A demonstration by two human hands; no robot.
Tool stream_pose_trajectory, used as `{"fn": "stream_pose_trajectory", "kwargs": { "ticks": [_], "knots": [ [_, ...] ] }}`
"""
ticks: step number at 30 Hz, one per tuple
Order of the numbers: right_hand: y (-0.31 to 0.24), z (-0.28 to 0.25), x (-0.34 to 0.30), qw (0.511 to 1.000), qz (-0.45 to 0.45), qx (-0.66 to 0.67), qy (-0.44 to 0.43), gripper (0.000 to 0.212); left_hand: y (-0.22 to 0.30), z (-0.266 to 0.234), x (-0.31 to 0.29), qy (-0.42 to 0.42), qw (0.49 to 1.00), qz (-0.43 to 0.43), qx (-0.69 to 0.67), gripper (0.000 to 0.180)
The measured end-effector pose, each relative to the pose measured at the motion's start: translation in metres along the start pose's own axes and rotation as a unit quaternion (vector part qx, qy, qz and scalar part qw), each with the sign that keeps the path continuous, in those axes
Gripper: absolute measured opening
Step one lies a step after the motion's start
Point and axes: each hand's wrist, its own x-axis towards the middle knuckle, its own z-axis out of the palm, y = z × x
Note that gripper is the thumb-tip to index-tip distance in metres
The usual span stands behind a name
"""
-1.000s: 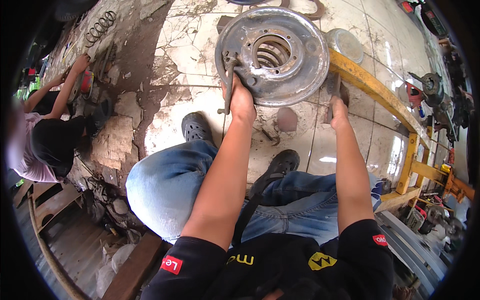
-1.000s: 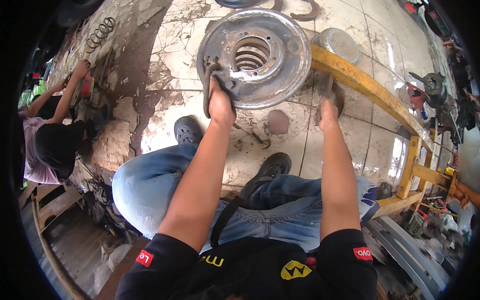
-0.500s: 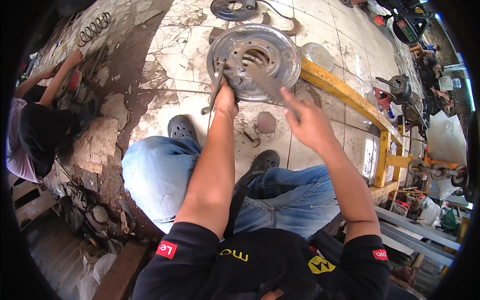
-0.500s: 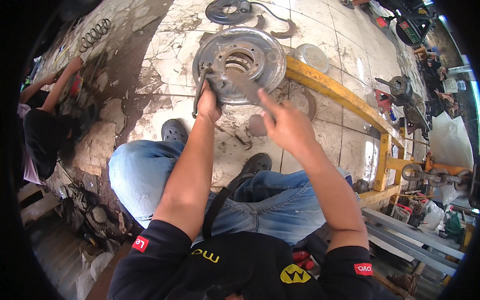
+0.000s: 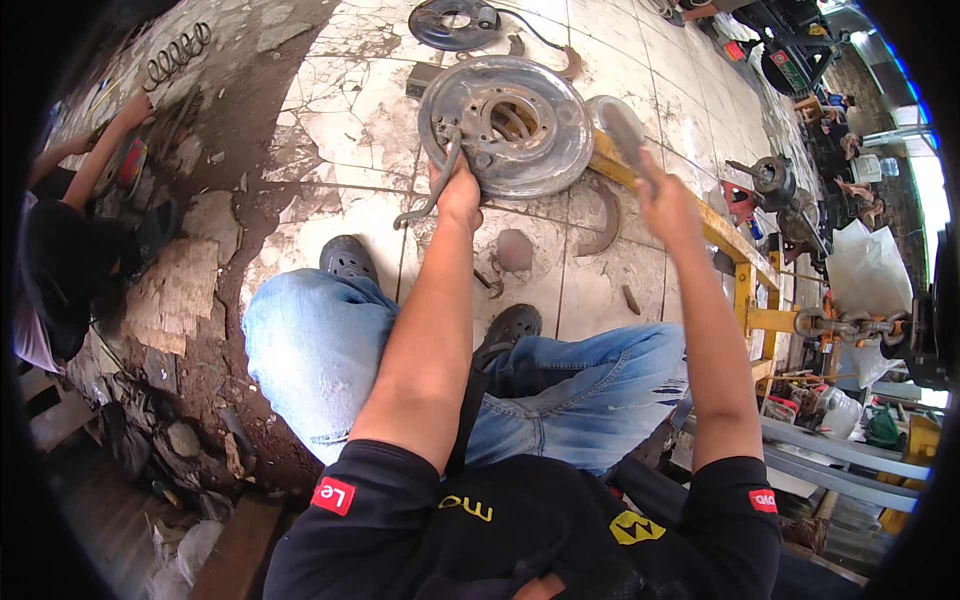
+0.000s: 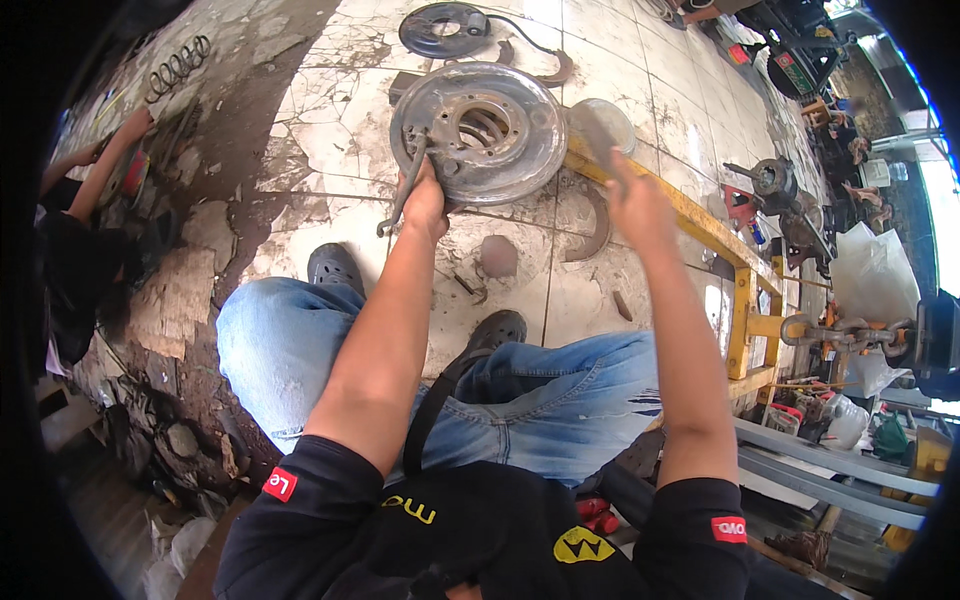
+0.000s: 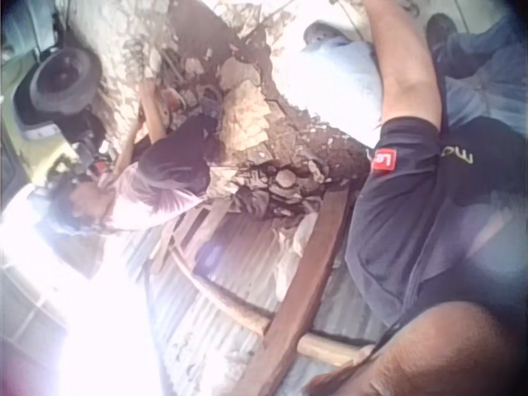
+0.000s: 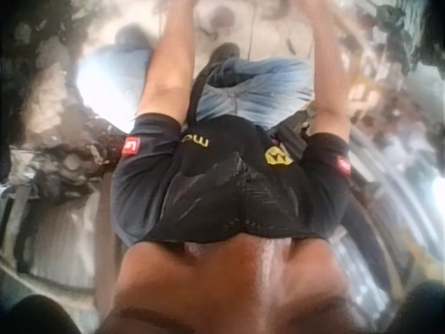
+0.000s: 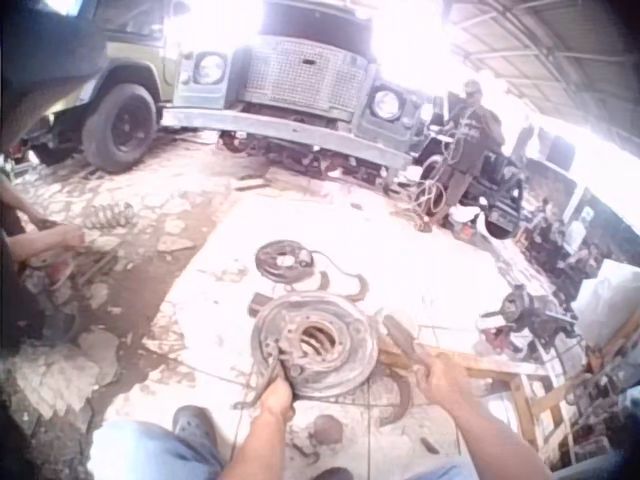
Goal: The person is sitting on the floor in a workshop, using a metal tool to scrape and clean the surface of a brake drum. They repeatedly scrape the inner and outer surfaces of the drum to remove rust and debris.
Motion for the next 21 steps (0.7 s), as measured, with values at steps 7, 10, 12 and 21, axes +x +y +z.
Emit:
{"fn": "stream_pose_trajectory", "kwargs": {
  "ticks": [7, 10, 12, 21],
  "knots": [
    [-0.039, 0.024, -0.027, 0.985, -0.169, -0.011, 0.018, 0.057, 0.004, -0.015, 0.010, -0.035, 0.999, 0.005, 0.017, 0.045],
    [0.014, 0.031, -0.004, 0.998, -0.027, -0.039, 0.040, 0.055, 0.017, -0.003, -0.014, -0.021, 0.998, -0.022, 0.053, 0.049],
    [0.033, 0.023, 0.005, 0.997, 0.001, 0.045, 0.057, 0.054, 0.014, -0.006, 0.000, -0.051, 0.997, -0.021, 0.045, 0.051],
    [0.004, 0.012, -0.009, 0.997, -0.080, -0.023, -0.008, 0.051, 0.027, -0.009, 0.001, -0.067, 0.988, -0.067, 0.119, 0.059]
  ]
}}
